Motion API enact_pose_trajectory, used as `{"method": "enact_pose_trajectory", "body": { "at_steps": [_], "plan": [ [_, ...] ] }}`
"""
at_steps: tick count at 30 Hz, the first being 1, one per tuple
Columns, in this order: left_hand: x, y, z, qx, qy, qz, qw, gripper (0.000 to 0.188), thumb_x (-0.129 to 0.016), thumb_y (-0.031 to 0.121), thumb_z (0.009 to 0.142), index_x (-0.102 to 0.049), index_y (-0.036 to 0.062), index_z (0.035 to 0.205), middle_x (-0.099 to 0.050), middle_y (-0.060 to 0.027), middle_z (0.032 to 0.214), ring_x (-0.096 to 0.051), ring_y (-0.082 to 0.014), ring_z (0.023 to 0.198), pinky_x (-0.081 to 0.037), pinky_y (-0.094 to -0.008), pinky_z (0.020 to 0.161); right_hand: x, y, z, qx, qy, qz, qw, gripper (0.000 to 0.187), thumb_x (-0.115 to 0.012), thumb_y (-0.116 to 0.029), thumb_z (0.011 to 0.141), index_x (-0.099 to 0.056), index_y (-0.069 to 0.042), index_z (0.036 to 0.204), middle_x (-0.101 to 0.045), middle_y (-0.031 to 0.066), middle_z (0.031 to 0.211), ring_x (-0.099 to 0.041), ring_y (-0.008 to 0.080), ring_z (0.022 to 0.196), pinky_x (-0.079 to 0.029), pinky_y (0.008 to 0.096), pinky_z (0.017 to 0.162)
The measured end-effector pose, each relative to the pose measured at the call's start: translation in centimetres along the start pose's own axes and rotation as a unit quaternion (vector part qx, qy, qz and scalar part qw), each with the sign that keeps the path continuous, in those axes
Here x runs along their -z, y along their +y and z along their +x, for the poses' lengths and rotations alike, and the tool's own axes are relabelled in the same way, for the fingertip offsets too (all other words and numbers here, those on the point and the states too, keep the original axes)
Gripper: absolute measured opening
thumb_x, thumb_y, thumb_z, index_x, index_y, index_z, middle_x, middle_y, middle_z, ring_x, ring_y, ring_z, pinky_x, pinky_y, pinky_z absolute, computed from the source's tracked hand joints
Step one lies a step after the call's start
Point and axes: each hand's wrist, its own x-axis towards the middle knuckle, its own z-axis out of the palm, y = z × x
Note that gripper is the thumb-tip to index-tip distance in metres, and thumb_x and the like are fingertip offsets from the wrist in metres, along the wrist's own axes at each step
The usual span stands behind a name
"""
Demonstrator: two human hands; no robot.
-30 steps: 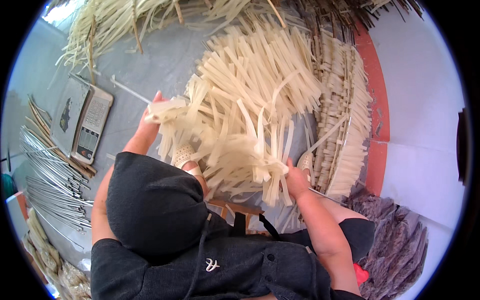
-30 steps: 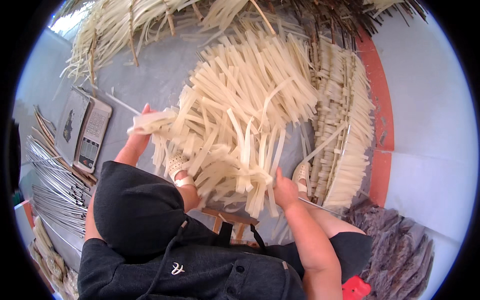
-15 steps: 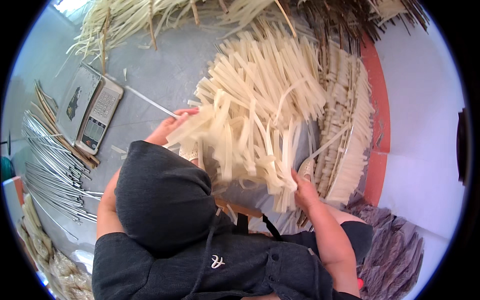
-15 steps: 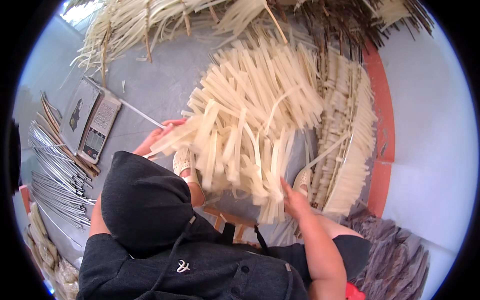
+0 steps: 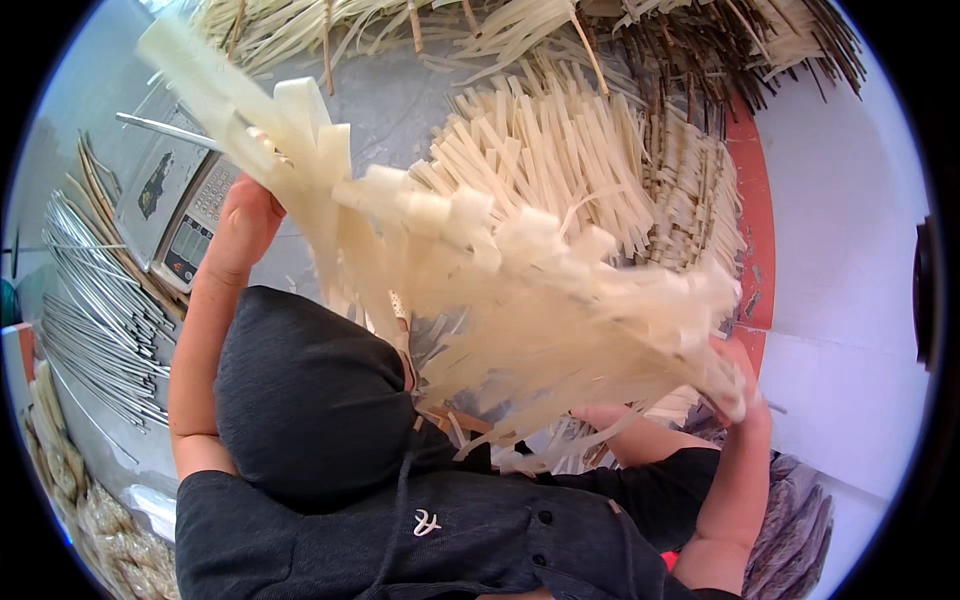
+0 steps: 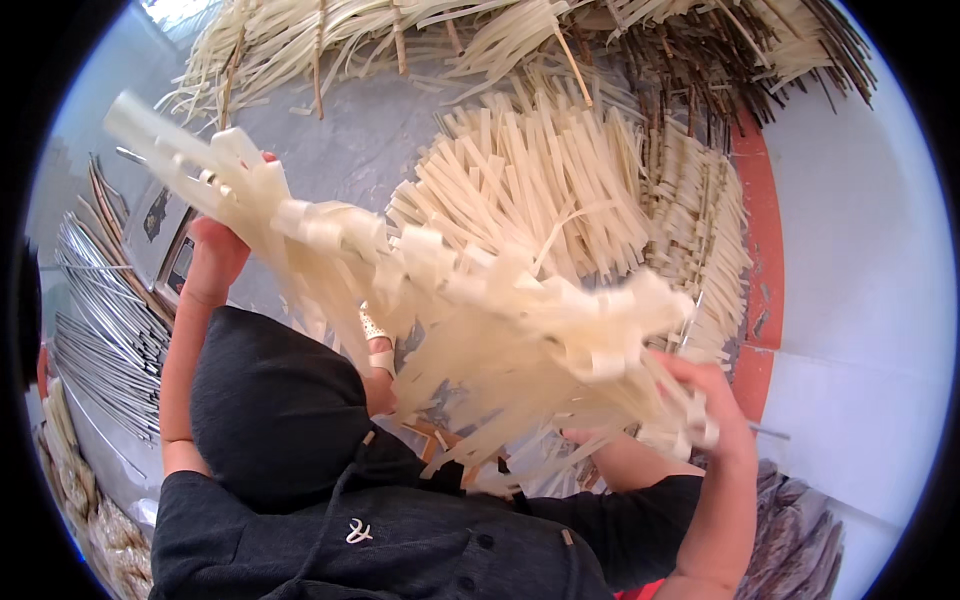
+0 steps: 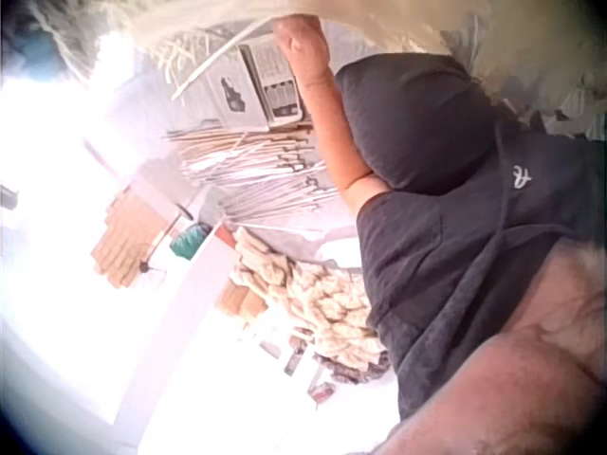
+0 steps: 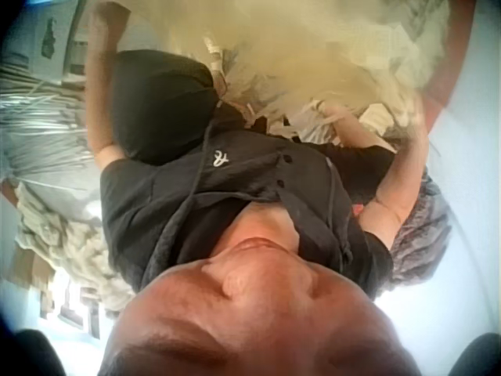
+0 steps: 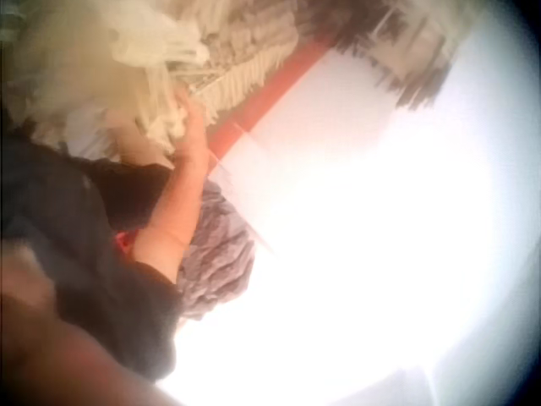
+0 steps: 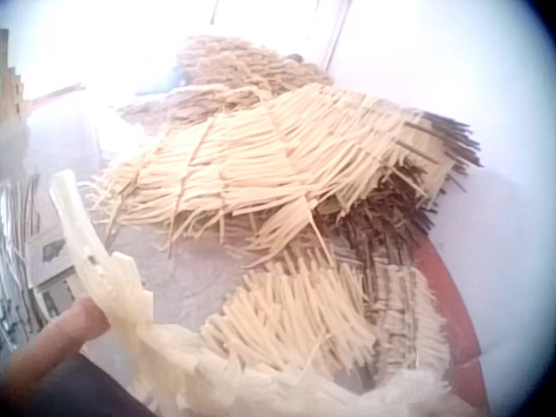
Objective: The person organizes and threads long white strips of material onto metal rods by hand while sitting on the floor.
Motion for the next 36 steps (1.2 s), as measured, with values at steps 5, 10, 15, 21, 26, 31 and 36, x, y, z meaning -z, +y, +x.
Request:
{"method": "enact_pose_trajectory", "body": {
  "at_steps": [5, 10, 15, 21, 26, 31, 36],
  "plan": [
    [2.8, -4.8, 2.6, 0.137, 0.191, 0.164, 0.958, 0.054, -0.051, 0.056, 0.095, -0.061, 0.0051, 0.109, -0.056, 0.0036, 0.081, -0.039, -0.0038, 0.064, -0.031, -0.023, 0.055, 0.0, 0.9, 11.1, -0.132, -0.135, 0.01, 0.982, 0.038, -0.06, -0.036, 0.093, -0.064, -0.003, 0.112, -0.058, -0.0008, 0.068, -0.051, 0.0085, 0.054, -0.041, 0.0237, 0.049],
    [7.5, -13.1, 5.5, 0.305, 0.256, 0.16, 0.903, 0.076, -0.055, 0.065, 0.088, -0.054, -0.003, 0.123, -0.063, -0.0101, 0.11, -0.059, -0.0182, 0.095, -0.047, -0.0314, 0.078, -5.3, 3.7, 23.8, -0.12, -0.198, -0.048, 0.972, 0.054, -0.056, -0.055, 0.089, -0.065, -0.006, 0.111, -0.058, 0.0037, 0.071, -0.051, 0.0109, 0.055, -0.041, 0.0284, 0.052],
    [12.3, -16.3, 6.1, 0.306, 0.307, 0.185, 0.882, 0.089, -0.053, 0.07, 0.085, -0.048, -0.0061, 0.131, -0.057, -0.0155, 0.129, -0.054, -0.0234, 0.119, -0.044, -0.0362, 0.098, -10.3, 4.1, 31.1, -0.082, -0.18, -0.077, 0.977, 0.064, -0.06, -0.062, 0.083, -0.065, -0.004, 0.111, -0.063, 0.0098, 0.078, -0.058, 0.0172, 0.066, -0.046, 0.0331, 0.066],
    [13.8, -17.8, 7.6, 0.264, 0.363, 0.277, 0.85, 0.082, -0.056, 0.064, 0.087, -0.049, -0.0018, 0.135, -0.058, -0.0123, 0.129, -0.055, -0.0218, 0.117, -0.04, -0.0331, 0.1, -10.1, 5.8, 34.5, 0.015, -0.027, -0.105, 0.994, 0.063, -0.067, -0.054, 0.079, -0.063, -0.002, 0.114, -0.067, 0.0194, 0.105, -0.064, 0.0301, 0.098, -0.049, 0.0382, 0.085],
    [11.2, -19.1, 10.2, 0.264, 0.34, 0.343, 0.835, 0.067, -0.055, 0.057, 0.091, -0.06, 0.001, 0.126, -0.066, -0.0097, 0.117, -0.06, -0.0213, 0.109, -0.044, -0.0327, 0.094, -9.6, 11.2, 35.5, 0.041, -0.01, -0.115, 0.992, 0.063, -0.069, -0.047, 0.078, -0.062, -0.002, 0.121, -0.067, 0.019, 0.112, -0.062, 0.0319, 0.106, -0.048, 0.0381, 0.093],
    [12.4, -18.0, 11.8, 0.234, 0.311, 0.46, 0.798, 0.057, -0.058, 0.051, 0.091, -0.065, 0.0011, 0.117, -0.07, -0.0071, 0.105, -0.064, -0.0191, 0.098, -0.047, -0.0316, 0.086, -10.7, 11.2, 35.8, -0.018, -0.011, -0.057, 0.998, 0.06, -0.068, -0.046, 0.081, -0.062, -0.001, 0.121, -0.065, 0.0196, 0.117, -0.062, 0.0317, 0.108, -0.048, 0.0378, 0.093],
    [11.0, -18.5, 11.5, 0.232, 0.361, 0.347, 0.834, 0.053, -0.064, 0.048, 0.088, -0.067, 0.0014, 0.113, -0.071, -0.0095, 0.1, -0.064, -0.0158, 0.093, -0.048, -0.0297, 0.083, -10.4, 11.9, 35.6, 0.0, -0.008, -0.041, 0.999, 0.06, -0.066, -0.048, 0.083, -0.062, -0.003, 0.121, -0.066, 0.0191, 0.115, -0.063, 0.0314, 0.106, -0.048, 0.038, 0.092]
  ]
}}
